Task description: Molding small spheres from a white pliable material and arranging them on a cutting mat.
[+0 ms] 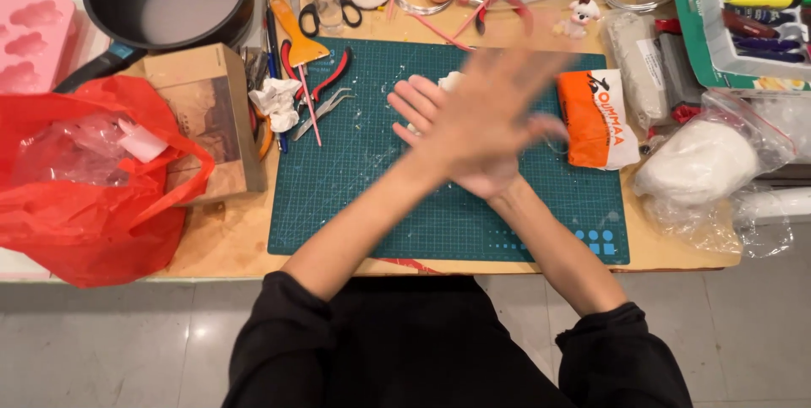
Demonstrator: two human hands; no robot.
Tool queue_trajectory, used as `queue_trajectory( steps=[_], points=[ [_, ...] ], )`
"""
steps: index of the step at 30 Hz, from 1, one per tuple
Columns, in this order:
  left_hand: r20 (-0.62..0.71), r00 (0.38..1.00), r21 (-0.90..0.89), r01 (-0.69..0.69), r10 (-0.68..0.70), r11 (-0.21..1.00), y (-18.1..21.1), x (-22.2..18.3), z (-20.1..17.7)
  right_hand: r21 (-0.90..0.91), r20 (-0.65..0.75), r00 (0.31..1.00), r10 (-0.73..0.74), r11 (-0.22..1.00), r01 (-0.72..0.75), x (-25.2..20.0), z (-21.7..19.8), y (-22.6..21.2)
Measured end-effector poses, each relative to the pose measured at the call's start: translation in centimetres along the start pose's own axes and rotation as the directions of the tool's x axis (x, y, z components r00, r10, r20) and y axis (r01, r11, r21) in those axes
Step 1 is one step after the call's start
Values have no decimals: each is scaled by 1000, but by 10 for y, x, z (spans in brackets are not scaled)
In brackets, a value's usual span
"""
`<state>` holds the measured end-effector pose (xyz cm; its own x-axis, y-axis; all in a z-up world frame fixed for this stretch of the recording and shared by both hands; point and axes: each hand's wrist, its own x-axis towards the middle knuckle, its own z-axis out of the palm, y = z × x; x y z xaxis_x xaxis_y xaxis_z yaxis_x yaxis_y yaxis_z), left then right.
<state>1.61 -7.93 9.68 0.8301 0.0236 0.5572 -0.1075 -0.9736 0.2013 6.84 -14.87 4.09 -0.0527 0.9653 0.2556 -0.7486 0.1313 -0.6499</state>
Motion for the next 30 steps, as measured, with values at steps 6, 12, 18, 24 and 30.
queue_trajectory(
  steps=[6,12,18,24,30],
  points=[
    [77,981,334,144,-179,932,-8,-47,17,548,-125,986,-107,822,158,-1,-6,-24],
    [158,985,90,-89,74,992,31,-3,7,712,-32,996,79,702,-33,9,-3,10],
    [-28,995,-30,100,-101,995,2,-43,46,10,-41,988,-148,989,149,-14,-13,-24],
    [97,995,105,-23,13,994,30,-7,8,101,-95,994,49,994,-39,-14,14,-1],
    [102,987,338,86,-127,937,25,-44,26,108,31,975,-218,971,214,-22,-1,-14]
  ],
)
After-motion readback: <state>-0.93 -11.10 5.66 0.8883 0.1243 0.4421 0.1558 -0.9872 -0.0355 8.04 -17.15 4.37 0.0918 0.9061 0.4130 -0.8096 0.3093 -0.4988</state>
